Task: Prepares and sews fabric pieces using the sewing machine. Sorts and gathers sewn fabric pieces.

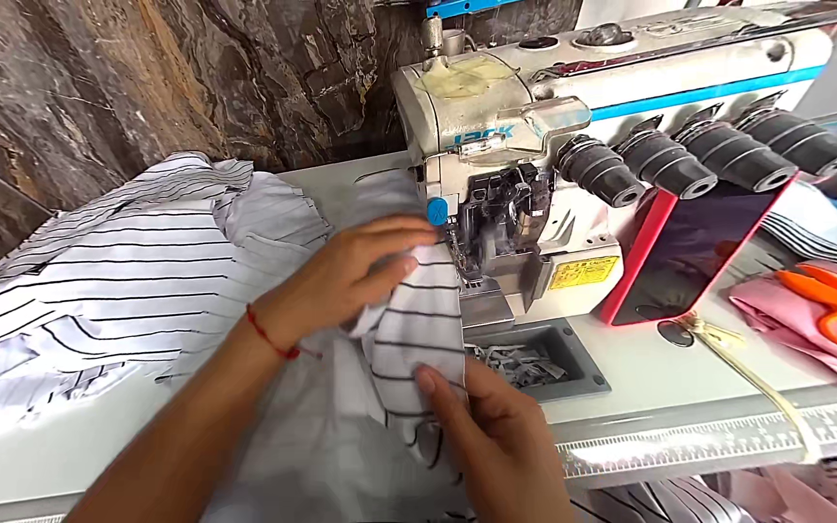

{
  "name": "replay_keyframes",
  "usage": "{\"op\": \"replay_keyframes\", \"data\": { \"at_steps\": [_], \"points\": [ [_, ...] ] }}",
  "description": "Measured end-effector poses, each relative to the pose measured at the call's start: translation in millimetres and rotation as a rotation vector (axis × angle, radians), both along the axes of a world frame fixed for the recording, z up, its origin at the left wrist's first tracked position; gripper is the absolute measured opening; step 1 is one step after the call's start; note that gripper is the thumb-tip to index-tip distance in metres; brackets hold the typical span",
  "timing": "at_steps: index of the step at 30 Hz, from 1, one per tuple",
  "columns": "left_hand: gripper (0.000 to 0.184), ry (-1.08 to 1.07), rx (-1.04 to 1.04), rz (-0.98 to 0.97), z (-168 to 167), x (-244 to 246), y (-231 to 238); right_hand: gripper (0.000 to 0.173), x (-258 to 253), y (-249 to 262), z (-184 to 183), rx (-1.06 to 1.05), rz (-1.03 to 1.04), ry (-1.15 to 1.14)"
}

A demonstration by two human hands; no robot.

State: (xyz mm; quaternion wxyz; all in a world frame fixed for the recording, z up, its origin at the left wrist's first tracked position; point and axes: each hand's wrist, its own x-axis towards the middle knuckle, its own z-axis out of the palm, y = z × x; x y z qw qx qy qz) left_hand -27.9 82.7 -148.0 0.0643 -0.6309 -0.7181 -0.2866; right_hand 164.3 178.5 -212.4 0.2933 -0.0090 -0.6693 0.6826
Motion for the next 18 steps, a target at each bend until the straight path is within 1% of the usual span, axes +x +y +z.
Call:
{"op": "replay_keyframes", "data": {
  "at_steps": [3, 5, 7, 8, 10, 12, 13, 14, 16, 18],
  "points": [
    [0.036, 0.007, -0.006, -0.033, 2.1, -33.9, 10.9, 0.014, -8.3, -3.1, -4.1, 0.000, -0.004, 0.001],
    [0.035, 0.013, -0.014, -0.030, 5.5, -49.6, 15.4, 0.013, -8.5, -6.9, -7.3, -0.037, 0.015, -0.001],
    [0.037, 0.035, -0.069, 0.036, 11.2, -46.6, 12.5, 0.012, -1.3, -8.8, -8.4, -0.053, 0.026, -0.013],
    [0.037, 0.069, -0.099, 0.126, 15.0, -31.9, 7.7, 0.011, 4.6, -7.8, -7.9, -0.055, 0.037, -0.025],
    [0.040, 0.166, -0.054, 0.312, 13.0, 13.8, -7.3, 0.011, 18.7, -3.3, -7.0, -0.055, 0.068, -0.067],
    [0.038, 0.243, 0.137, 0.417, -5.6, 64.0, -24.7, 0.010, 30.5, 0.0, -8.4, -0.053, 0.083, -0.112],
    [0.035, 0.253, 0.223, 0.429, -19.2, 85.3, -30.5, 0.010, 34.2, 0.9, -10.0, -0.056, 0.084, -0.122],
    [0.035, 0.256, 0.260, 0.430, -32.1, 100.9, -33.9, 0.010, 36.3, 1.3, -11.2, -0.062, 0.083, -0.124],
    [0.039, 0.271, 0.244, 0.420, -45.6, 113.6, -36.2, 0.010, 38.0, 2.1, -11.3, -0.084, 0.090, -0.127],
    [0.044, 0.301, 0.209, 0.445, -45.0, 107.3, -34.1, 0.010, 35.8, 3.5, -9.8, -0.091, 0.079, -0.140]
  ]
}}
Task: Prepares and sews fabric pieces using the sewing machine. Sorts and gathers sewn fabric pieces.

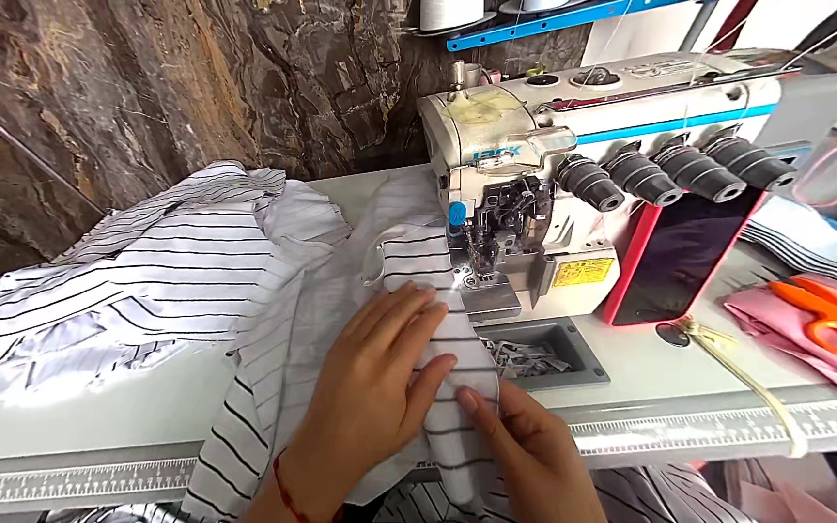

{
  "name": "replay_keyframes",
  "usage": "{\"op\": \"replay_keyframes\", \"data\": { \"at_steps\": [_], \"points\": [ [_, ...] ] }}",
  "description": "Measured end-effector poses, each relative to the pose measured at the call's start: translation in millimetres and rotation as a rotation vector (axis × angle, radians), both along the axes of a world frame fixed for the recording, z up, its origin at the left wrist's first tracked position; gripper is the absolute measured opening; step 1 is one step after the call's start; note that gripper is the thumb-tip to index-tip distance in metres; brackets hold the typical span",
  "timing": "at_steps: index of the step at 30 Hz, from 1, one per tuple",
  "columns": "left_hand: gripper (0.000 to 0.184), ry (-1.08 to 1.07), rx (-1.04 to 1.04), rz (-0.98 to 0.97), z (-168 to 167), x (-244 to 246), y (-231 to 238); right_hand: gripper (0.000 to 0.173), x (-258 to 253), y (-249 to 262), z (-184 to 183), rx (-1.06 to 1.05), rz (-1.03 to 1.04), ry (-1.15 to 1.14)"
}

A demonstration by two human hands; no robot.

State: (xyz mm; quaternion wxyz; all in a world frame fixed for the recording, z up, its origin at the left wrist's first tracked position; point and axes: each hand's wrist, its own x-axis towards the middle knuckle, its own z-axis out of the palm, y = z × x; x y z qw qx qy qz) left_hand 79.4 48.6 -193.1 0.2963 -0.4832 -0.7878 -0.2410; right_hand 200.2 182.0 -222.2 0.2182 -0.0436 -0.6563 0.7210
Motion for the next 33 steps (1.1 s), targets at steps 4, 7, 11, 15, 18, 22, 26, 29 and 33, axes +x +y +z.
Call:
{"op": "replay_keyframes", "data": {
  "at_steps": [4, 7, 11, 15, 18, 22, 26, 29, 33],
  "points": [
    [0.050, -0.021, -0.087, 0.076, 14.0, -18.0, 12.7, 0.014, -14.7, 4.3, -5.1, 0.030, -0.070, 0.038],
    [0.050, -0.077, -0.120, 0.119, 20.9, -17.3, 25.3, 0.014, -20.6, 9.5, -1.4, 0.016, -0.105, 0.069],
    [0.056, -0.136, -0.158, 0.175, 21.5, -17.1, 39.7, 0.014, -26.0, 12.7, 0.4, -0.008, -0.217, 0.172],
    [0.058, -0.180, -0.253, 0.181, 30.7, -22.1, 46.3, 0.021, -33.4, 13.7, -0.4, 0.027, -0.318, 0.273],
    [0.059, -0.206, -0.317, 0.190, 37.1, -24.3, 52.3, 0.013, -38.8, 16.8, -1.2, 0.079, -0.368, 0.286],
    [0.051, -0.292, -0.092, 0.087, 38.7, -28.5, 32.9, 0.009, -30.8, 22.3, -4.7, 0.130, -0.329, 0.256],
    [0.040, -0.252, 0.153, 0.134, 32.8, -54.5, -27.3, 0.006, -3.4, 44.8, -13.4, 0.407, -0.329, 0.277],
    [0.036, -0.206, -0.038, -0.061, 25.8, -77.8, -31.8, 0.015, 7.4, 30.9, -0.9, 0.499, -0.147, 0.378],
    [0.028, 0.001, -0.164, -0.140, 33.5, -90.5, -35.9, 0.019, -2.4, 8.3, 6.7, 0.643, -0.034, 0.427]
  ]
}}
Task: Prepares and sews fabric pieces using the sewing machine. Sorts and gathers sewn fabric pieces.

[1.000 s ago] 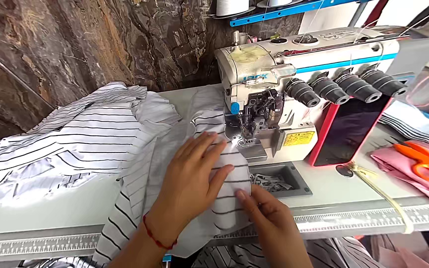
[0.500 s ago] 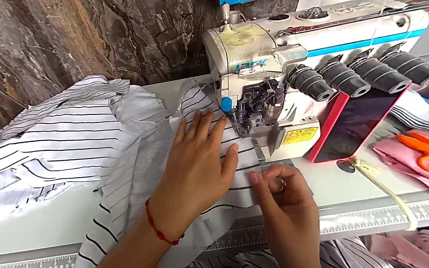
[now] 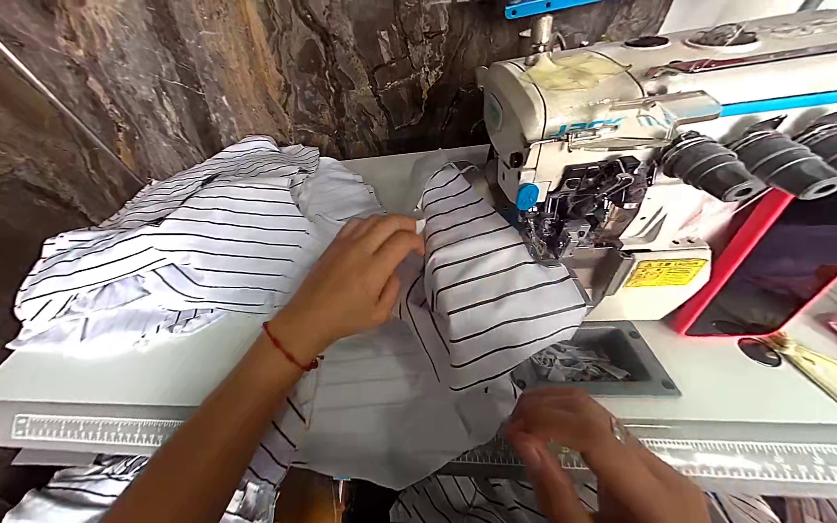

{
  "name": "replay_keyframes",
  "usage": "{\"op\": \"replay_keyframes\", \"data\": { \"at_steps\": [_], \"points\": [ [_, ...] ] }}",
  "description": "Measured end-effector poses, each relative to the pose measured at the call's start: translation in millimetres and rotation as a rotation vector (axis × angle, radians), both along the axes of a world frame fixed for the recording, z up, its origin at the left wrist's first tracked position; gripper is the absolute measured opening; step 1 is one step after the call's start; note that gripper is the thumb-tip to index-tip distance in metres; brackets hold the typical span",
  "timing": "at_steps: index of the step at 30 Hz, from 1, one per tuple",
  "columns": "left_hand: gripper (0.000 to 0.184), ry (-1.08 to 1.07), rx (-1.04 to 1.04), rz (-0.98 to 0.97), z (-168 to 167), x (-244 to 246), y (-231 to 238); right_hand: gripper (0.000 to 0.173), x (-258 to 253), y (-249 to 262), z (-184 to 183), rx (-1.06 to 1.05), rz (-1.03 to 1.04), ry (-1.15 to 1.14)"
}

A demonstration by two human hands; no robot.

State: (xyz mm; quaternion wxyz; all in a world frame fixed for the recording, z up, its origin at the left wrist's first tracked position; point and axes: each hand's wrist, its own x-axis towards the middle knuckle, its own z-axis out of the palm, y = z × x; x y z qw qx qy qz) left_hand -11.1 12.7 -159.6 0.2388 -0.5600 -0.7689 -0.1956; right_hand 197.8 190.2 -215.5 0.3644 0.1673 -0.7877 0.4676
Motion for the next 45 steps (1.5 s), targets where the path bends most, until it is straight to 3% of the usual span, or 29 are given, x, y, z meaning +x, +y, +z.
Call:
{"op": "replay_keyframes", "data": {
  "at_steps": [2, 4, 6, 8, 11, 14, 18, 19, 21, 23, 27, 31, 34, 38, 42, 45],
  "points": [
    [0.024, -0.085, 0.015, 0.069, -0.7, 4.2, -14.2, 0.020, 1.6, 0.3, 0.1, -0.040, 0.023, -0.038],
    [0.036, -0.247, -0.080, 0.139, -14.9, 7.9, -23.4, 0.020, 4.9, -3.4, 1.1, -0.069, 0.061, -0.059],
    [0.043, -0.246, -0.127, 0.151, -36.8, 10.3, -24.7, 0.019, 4.8, -9.1, 4.2, -0.060, 0.085, -0.061],
    [0.022, -0.074, 0.066, 0.156, -50.4, 6.9, -25.6, 0.018, 0.7, -13.7, 8.8, -0.049, 0.084, -0.051],
    [0.020, 0.013, 0.442, 0.190, -30.6, 8.5, -27.7, 0.017, -6.1, -16.1, 14.4, -0.058, 0.052, -0.063],
    [0.020, 0.062, 0.509, 0.082, -0.9, 13.3, -25.8, 0.027, -17.3, -24.9, 17.4, -0.094, 0.022, -0.068],
    [0.019, 0.159, 0.361, -0.062, 26.6, 19.0, -20.3, 0.060, -45.4, -46.6, 14.7, 0.054, -0.183, -0.062],
    [0.019, 0.162, 0.311, -0.104, 33.8, 18.7, -19.8, 0.060, -52.4, -50.6, 14.7, 0.135, -0.269, -0.066],
    [0.020, 0.182, 0.223, -0.144, 45.8, 13.4, -20.8, 0.040, -61.9, -52.2, 14.8, 0.244, -0.382, -0.075],
    [0.022, 0.207, 0.166, -0.131, 51.8, 0.2, -26.6, 0.022, -57.9, -45.9, 17.5, 0.250, -0.369, -0.115],
    [0.027, 0.173, 0.057, -0.096, 47.8, -11.0, -38.0, 0.025, -37.1, -24.4, 17.0, 0.066, -0.098, -0.252],
    [0.029, 0.120, 0.041, -0.098, 41.4, -11.2, -34.2, 0.024, -32.4, -20.1, 6.1, 0.155, -0.215, -0.201],
    [0.032, 0.068, -0.051, -0.078, 44.8, 2.1, -26.7, 0.025, -32.3, -17.8, 9.9, 0.063, -0.122, -0.178],
    [0.040, -0.047, -0.221, -0.243, 55.2, 45.7, -13.8, 0.025, -34.4, -16.0, 19.4, 0.001, -0.119, -0.085],
    [0.030, 0.018, -0.308, -0.227, 39.0, 39.2, -17.4, 0.022, -28.6, -3.8, 9.1, 0.134, -0.142, -0.086],
    [0.024, 0.111, -0.405, -0.154, 24.4, 35.7, -19.5, 0.021, -16.8, 3.5, -5.7, 0.450, -0.172, -0.182]
  ]
}}
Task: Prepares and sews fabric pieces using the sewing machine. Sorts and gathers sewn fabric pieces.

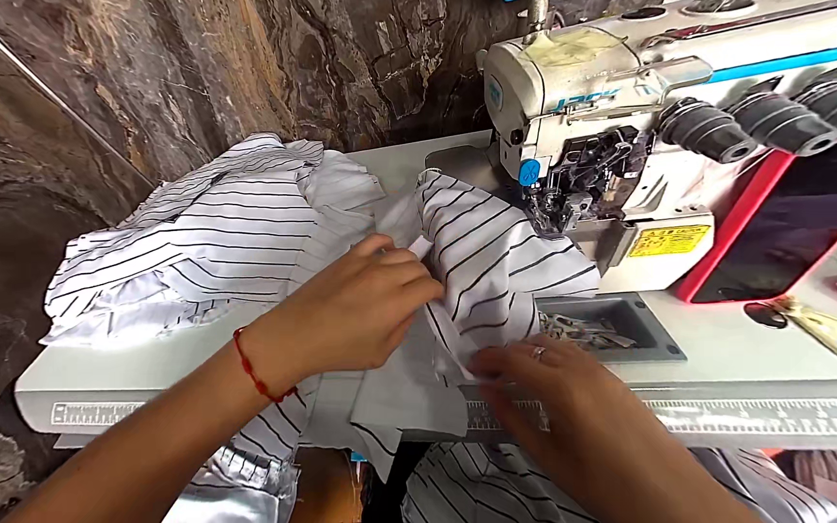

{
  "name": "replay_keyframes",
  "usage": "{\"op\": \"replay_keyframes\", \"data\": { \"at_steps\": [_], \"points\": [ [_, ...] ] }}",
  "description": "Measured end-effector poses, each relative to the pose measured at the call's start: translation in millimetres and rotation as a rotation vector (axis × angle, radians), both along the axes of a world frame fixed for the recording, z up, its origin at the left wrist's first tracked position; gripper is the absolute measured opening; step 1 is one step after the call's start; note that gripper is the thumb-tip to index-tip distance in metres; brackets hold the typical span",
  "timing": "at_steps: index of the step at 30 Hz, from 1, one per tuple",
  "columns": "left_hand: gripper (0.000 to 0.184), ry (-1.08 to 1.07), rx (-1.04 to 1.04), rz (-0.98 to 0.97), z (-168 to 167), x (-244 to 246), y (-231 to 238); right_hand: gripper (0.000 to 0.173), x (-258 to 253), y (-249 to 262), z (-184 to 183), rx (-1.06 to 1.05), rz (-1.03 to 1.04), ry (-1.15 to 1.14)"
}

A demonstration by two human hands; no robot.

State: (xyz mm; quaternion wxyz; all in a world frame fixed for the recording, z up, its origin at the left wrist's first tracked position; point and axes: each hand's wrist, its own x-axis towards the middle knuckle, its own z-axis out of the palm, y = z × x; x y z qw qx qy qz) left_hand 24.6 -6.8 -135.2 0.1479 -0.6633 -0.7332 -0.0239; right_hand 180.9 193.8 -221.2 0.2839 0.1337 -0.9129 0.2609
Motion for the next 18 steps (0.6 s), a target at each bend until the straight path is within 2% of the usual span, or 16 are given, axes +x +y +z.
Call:
{"op": "replay_keyframes", "data": {
  "at_steps": [2, 5, 7, 10, 11, 14, 16, 18],
  "points": [
    [0.018, 0.054, -0.056, 0.012, -4.4, -2.6, -2.4, 0.025, 6.6, 0.1, -3.3, 0.132, -0.015, -0.074],
    [0.021, 0.043, -0.053, -0.011, 4.9, -7.2, -9.4, 0.027, 7.2, -5.9, 5.3, 0.058, -0.071, 0.003],
    [0.021, -0.101, -0.002, -0.025, 17.0, -8.0, -17.0, 0.030, 3.4, -14.1, 14.1, -0.106, -0.050, 0.104],
    [0.019, -0.414, 0.091, -0.089, 36.0, -4.1, -19.1, 0.052, -7.5, -33.6, 20.4, -0.251, 0.081, 0.133],
    [0.019, -0.480, 0.136, -0.118, 41.6, -3.2, -17.9, 0.052, -13.1, -41.6, 18.4, -0.281, 0.114, 0.122],
    [0.017, -0.484, 0.228, -0.159, 57.8, -8.7, -11.8, 0.017, -23.8, -50.4, 13.2, -0.522, 0.267, 0.022],
    [0.019, -0.480, 0.164, -0.154, 66.5, -15.4, -9.9, 0.014, -19.2, -44.4, 16.8, -0.751, 0.408, -0.041],
    [0.023, -0.493, 0.062, -0.123, 69.2, -18.7, -4.7, 0.015, -7.6, -37.5, 24.7, -0.887, 0.474, -0.023]
  ]
}}
